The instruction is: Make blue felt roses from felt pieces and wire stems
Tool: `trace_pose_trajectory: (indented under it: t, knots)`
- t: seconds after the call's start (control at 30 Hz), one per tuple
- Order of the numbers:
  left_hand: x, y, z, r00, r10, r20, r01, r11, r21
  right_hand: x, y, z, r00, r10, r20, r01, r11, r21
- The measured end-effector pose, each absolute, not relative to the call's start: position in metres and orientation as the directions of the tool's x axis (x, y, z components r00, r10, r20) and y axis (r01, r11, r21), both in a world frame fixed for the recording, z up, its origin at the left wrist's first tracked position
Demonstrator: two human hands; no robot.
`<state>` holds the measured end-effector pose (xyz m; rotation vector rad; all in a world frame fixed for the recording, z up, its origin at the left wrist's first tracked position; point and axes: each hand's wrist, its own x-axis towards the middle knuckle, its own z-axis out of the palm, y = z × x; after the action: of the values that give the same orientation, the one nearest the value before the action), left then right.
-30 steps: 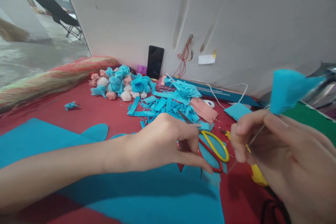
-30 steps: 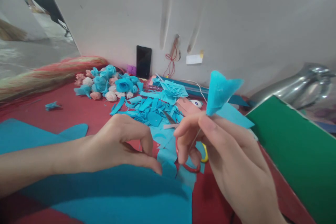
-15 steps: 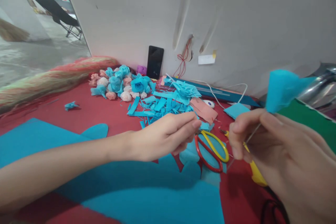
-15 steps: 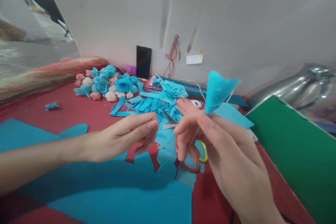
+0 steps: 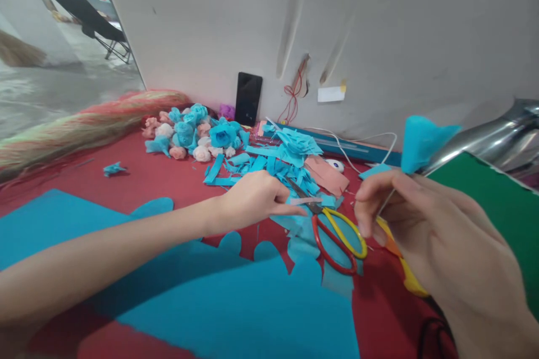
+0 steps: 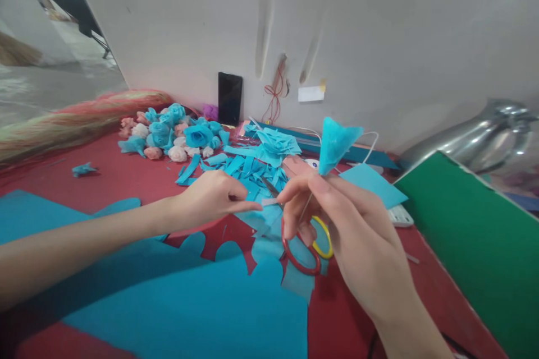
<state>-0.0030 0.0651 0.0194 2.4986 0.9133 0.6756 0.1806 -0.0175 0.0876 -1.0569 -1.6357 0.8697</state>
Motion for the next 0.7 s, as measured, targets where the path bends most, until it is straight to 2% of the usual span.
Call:
trace_pose_trajectory:
  t: [0.2, 0.33, 0.7]
  knots:
    - [-0.005, 0.067, 0.023, 0.715, 0.626, 0.312, 0.471, -0.761, 0.447, 0.182, -0.019, 0.088, -0.171, 0.936, 0.306, 0.212, 0.339, -0.917]
    - [-0.006, 0.067, 0.024, 0.735, 0.62, 0.274, 0.458, -0.752, 0.475, 0.182, -0.019, 0.09, -0.17, 0.937, 0.304, 0.221, 0.337, -0.915]
    - [-0.002, 0.057, 0.031, 0.685, 0.64, 0.348, 0.393, -0.727, 0.564, 0.183, -0.019, 0.086, -0.147, 0.948, 0.283, 0.248, 0.312, -0.917]
